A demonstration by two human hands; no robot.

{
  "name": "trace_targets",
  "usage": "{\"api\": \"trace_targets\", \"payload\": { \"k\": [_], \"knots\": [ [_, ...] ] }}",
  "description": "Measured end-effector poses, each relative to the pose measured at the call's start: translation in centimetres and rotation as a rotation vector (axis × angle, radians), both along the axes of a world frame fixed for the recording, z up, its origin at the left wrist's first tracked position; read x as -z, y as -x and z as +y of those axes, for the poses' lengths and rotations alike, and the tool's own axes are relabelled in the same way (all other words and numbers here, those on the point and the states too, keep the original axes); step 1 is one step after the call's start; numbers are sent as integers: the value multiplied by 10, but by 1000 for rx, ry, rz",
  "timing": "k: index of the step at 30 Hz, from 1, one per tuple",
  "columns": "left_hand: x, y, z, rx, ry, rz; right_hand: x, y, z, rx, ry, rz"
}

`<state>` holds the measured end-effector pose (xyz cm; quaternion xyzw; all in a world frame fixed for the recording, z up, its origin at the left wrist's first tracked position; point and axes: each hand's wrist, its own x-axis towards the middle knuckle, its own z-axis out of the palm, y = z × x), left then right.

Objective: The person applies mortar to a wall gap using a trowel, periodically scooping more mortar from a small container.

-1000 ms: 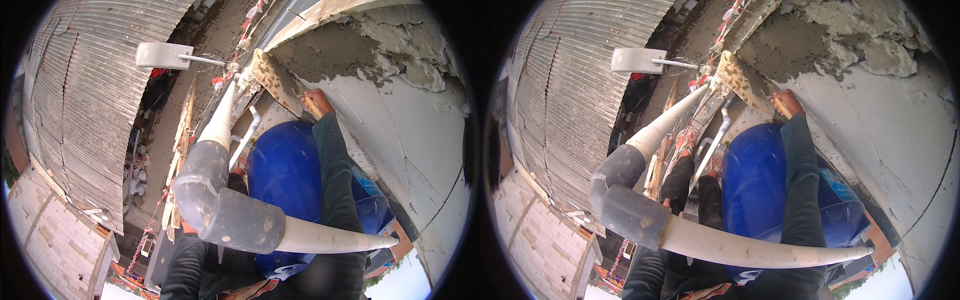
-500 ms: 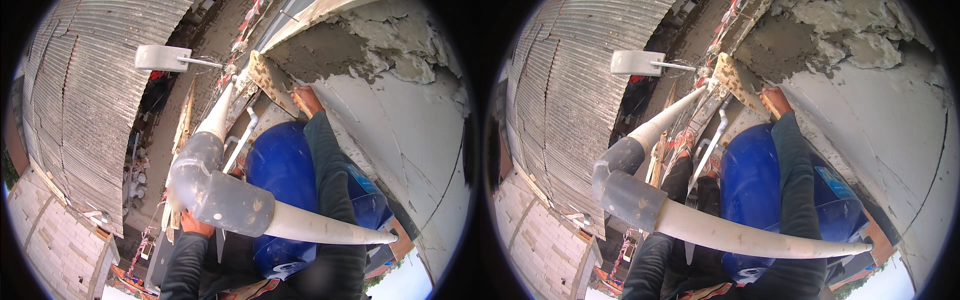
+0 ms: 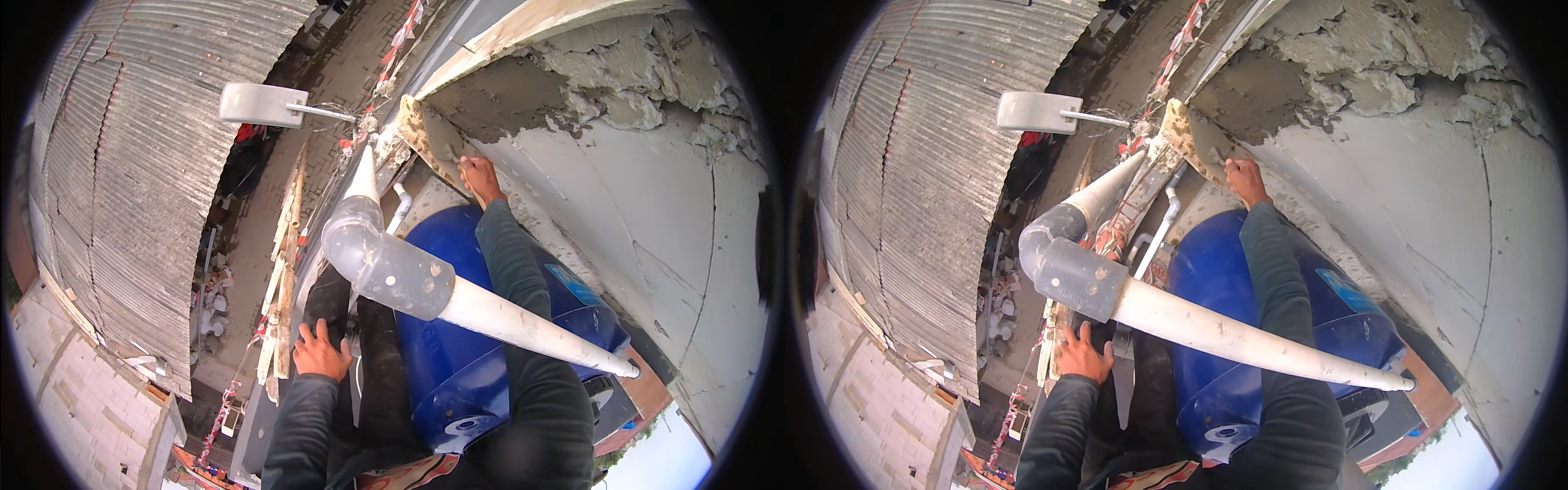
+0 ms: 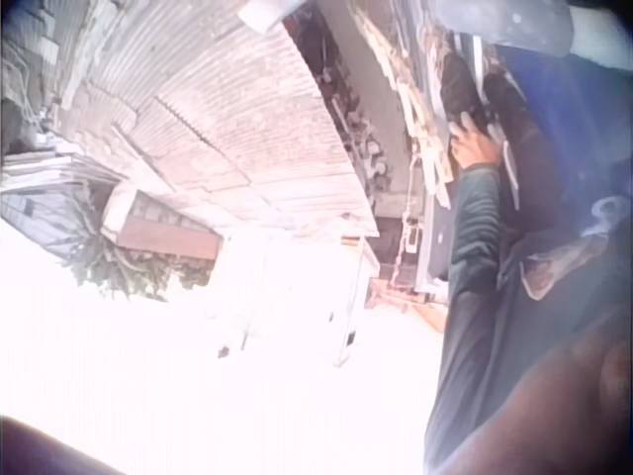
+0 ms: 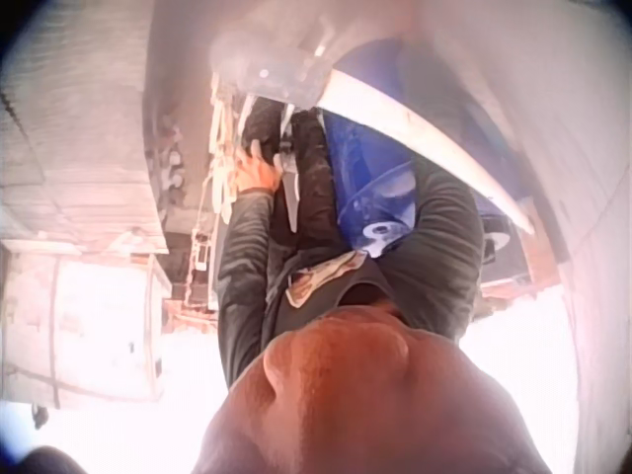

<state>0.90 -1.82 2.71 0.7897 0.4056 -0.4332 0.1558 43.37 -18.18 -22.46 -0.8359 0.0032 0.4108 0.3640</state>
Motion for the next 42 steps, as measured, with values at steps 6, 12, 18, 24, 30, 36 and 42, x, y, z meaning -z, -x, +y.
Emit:
{"api": "trace_targets", "payload": {
  "k": [6,12,18,24,30,36,42],
  "knots": [
    [0,3,3,-18,9,-18,-10,14,6,30,14,-37],
    [4,11,2,22,-55,-70,-35,19,15,61,-14,-44],
    [4,11,-4,45,-122,-115,-42,22,6,74,-59,-77],
    [3,11,-4,55,-136,-111,-55,26,5,84,-80,-77],
    [4,13,-6,47,-142,-113,-71,27,-1,80,-92,-91],
    [5,12,-5,22,-132,-103,-82,30,-6,65,-108,-110],
    [5,16,-5,10,-121,-113,-107,36,-7,133,-170,-108]
  ]
}}
